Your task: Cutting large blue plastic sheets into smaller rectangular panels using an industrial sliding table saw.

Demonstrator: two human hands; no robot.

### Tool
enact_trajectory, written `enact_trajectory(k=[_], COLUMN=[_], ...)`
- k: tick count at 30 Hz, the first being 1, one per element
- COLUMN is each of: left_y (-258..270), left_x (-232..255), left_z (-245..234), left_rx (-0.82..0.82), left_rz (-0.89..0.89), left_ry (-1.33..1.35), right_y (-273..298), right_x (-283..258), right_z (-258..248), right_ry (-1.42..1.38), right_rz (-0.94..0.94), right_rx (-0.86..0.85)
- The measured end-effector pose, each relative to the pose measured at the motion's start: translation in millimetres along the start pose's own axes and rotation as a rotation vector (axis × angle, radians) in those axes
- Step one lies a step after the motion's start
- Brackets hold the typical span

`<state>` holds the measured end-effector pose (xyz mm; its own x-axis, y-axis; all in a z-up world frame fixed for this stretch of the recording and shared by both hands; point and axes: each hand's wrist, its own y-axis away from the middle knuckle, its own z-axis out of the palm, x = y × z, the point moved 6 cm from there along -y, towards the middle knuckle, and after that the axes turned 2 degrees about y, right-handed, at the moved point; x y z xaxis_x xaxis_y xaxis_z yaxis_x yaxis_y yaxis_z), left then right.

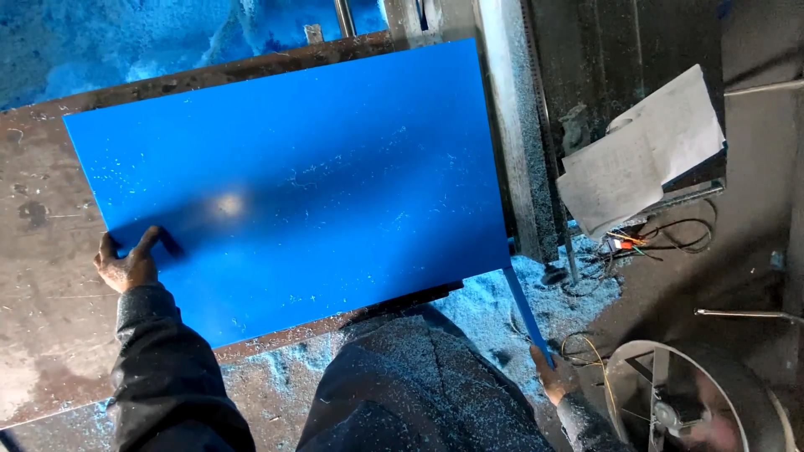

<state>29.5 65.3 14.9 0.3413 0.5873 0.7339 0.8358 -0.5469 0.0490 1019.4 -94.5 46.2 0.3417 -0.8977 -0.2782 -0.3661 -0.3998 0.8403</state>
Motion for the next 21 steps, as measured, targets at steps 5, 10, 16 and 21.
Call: enact_trajectory(k=[5,10,16,21], left_y=[3.0,6.7,7.7,7.3], left_x=[-0.5,-11.5,1.1,12.0], left_z=[3.7,6.3,6.9,8.0], left_rx=[-0.041,-0.028,-0.027,-0.063], left_rz=[-0.031,-0.039,-0.042,-0.045], left_ry=[-0.119,-0.097,-0.075,-0.066], right_y=[4.0,44.5,53.7,57.7], right_x=[1.2,-46.4,-40.5,-44.2], right_z=[3.0,0.6,16.9,26.1], right_ry=[-0.042,0.342,0.382,0.293], right_rz=[-0.139,-0.034,-0.08,-0.062], right_rx=[0.02,0.06,-0.003,-0.007])
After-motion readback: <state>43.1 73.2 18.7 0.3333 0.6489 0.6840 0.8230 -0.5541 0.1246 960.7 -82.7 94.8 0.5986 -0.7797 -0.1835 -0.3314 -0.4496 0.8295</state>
